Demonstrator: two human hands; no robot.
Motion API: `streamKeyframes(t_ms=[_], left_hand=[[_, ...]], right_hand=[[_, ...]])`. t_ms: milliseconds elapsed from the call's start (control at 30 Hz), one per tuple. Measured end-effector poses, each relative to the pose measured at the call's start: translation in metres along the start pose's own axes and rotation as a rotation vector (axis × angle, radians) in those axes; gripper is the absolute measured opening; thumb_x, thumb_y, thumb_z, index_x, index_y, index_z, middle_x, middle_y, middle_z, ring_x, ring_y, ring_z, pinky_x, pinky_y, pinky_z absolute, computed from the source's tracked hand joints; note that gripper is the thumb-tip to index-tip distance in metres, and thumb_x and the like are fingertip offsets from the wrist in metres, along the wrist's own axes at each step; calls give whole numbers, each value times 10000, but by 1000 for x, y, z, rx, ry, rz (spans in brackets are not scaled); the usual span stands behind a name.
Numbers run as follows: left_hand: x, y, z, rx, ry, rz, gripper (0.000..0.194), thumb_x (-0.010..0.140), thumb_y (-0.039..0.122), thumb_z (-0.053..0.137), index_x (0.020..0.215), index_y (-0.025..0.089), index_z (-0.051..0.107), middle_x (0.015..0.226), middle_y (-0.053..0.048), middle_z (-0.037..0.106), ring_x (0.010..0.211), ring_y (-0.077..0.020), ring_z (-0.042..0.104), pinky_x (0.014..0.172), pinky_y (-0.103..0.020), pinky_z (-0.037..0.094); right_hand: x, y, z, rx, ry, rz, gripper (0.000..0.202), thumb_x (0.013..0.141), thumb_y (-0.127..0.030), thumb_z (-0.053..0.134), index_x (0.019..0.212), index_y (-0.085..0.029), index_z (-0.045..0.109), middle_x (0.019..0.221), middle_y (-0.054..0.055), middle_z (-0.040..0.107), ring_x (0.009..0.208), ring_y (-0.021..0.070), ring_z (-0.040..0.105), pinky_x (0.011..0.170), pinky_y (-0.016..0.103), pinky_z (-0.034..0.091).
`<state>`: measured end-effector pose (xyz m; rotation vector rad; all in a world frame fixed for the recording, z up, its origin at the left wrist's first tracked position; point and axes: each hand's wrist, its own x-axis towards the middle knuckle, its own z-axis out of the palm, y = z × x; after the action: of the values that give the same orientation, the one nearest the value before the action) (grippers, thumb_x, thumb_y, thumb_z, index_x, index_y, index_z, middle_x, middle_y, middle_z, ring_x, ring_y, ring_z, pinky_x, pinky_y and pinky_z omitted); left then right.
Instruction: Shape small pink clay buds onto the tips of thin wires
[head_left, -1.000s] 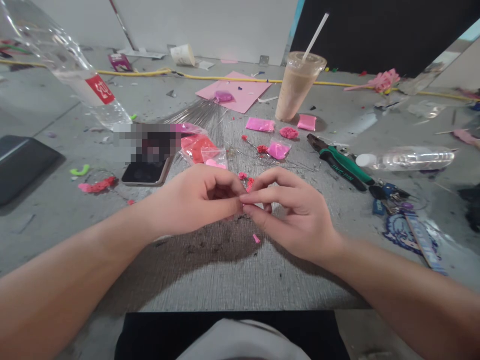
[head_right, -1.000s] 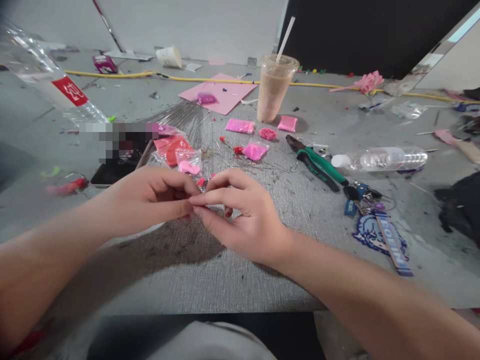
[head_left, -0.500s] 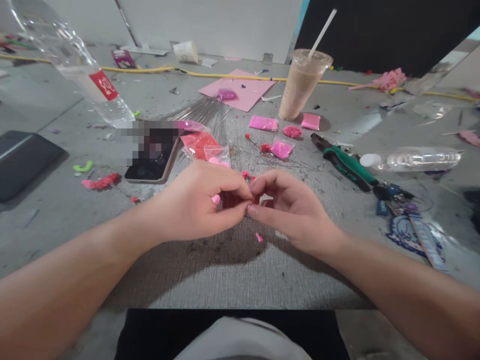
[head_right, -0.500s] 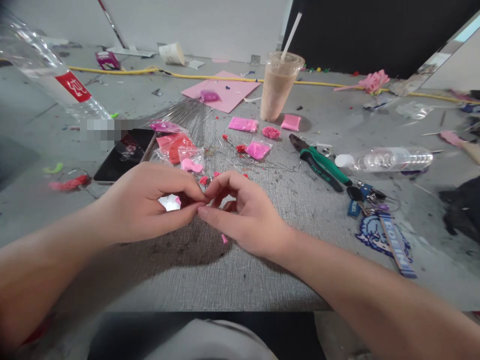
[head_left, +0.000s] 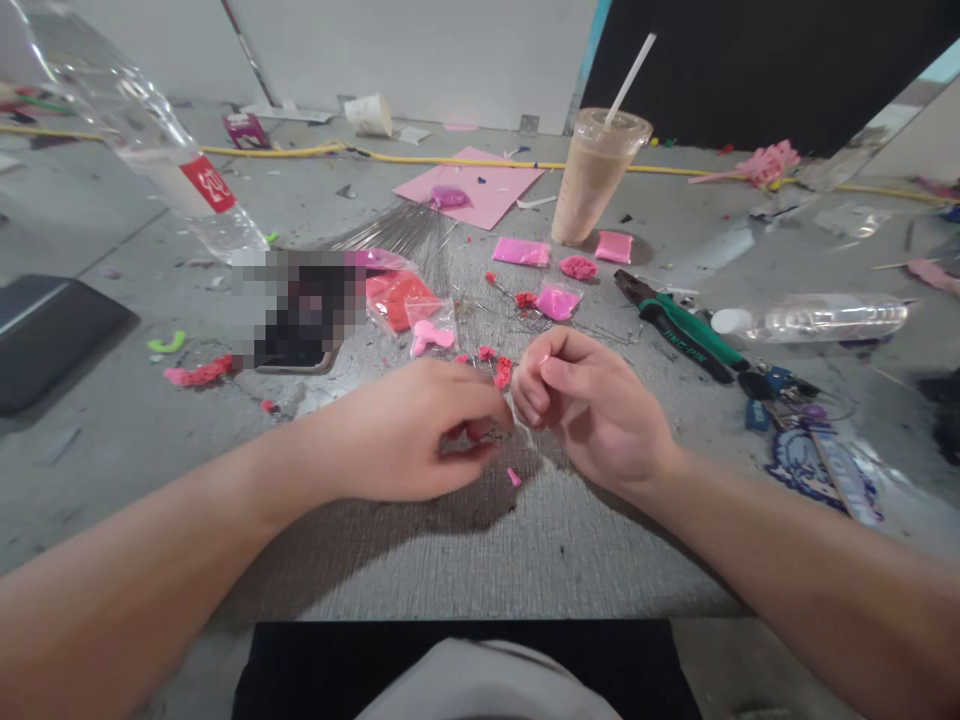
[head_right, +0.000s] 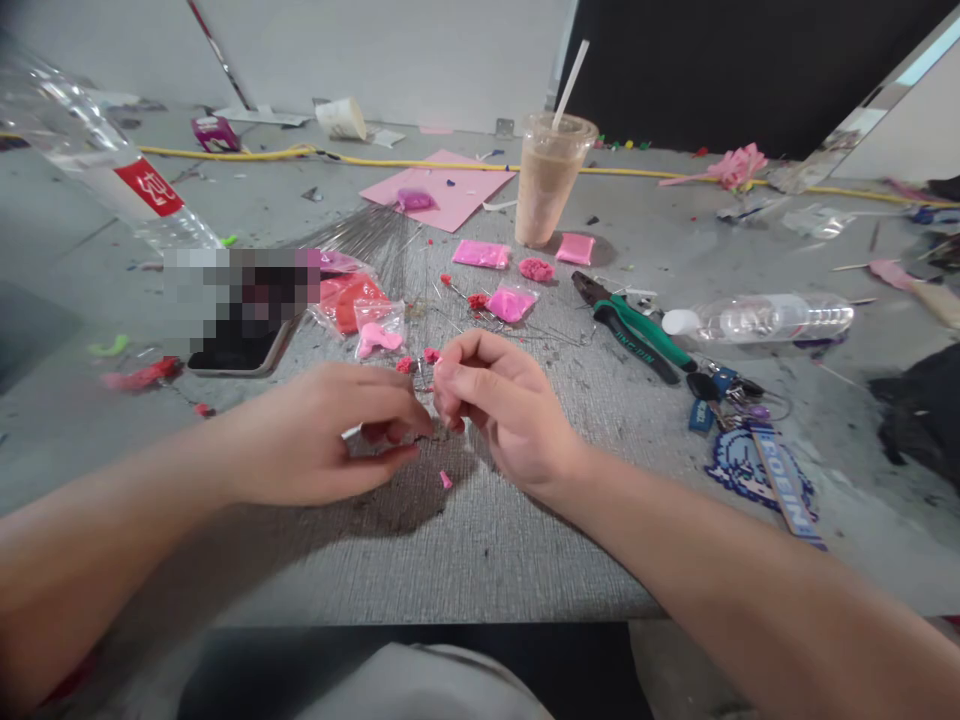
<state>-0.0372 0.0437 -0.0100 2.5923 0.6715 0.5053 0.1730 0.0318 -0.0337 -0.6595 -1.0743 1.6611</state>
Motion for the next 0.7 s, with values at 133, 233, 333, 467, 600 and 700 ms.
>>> streamKeyframes(t_ms=[133,233,333,467,600,700], left_hand=[[-5,-4,19,106,-172,100,255,968,187,582,1169,189,738,1057,-85,719,966,-231,698,811,-331,544],[-4,-5,28,126,-222,157,282,1043,213,512,1241,190,711,1074,-95,729,1034,-245,691,846,-337,550],[-3,-4,34,119,-219,158,270,1044,202,526,1218,192,732,1053,-95,735,976,-232,702,791,-312,544],[-1,-4,38,31,-192,86,218,1016,185,589,1095,205,791,950,-61,721,853,-189,702,736,-280,526],[1,-4,32,-72,-146,54,207,1006,171,605,1040,199,807,905,-52,722,842,-183,693,744,-284,517],[3,-2,21,-358,-26,-43,133,962,203,694,1004,207,820,840,-29,724,727,-124,660,677,-240,506]], right_hand=[[1,1,1,-14,42,-8,147,876,-246,693,761,-178,632,617,-19,569,594,127,525,563,262,398],[1,1,2,-25,46,0,148,867,-251,690,747,-180,640,610,-17,572,586,128,516,561,267,399],[0,0,3,-34,38,9,150,856,-256,692,736,-180,644,608,-17,572,585,129,516,565,273,406],[-1,-2,4,-33,42,-4,139,841,-258,691,732,-180,651,598,-19,567,579,129,518,566,277,405],[0,-5,4,-26,51,-45,172,869,-304,663,745,-185,672,590,-14,562,587,139,531,561,279,402],[1,-7,2,-36,84,-132,322,953,-427,581,754,-199,690,581,-5,555,580,146,523,552,286,406]])
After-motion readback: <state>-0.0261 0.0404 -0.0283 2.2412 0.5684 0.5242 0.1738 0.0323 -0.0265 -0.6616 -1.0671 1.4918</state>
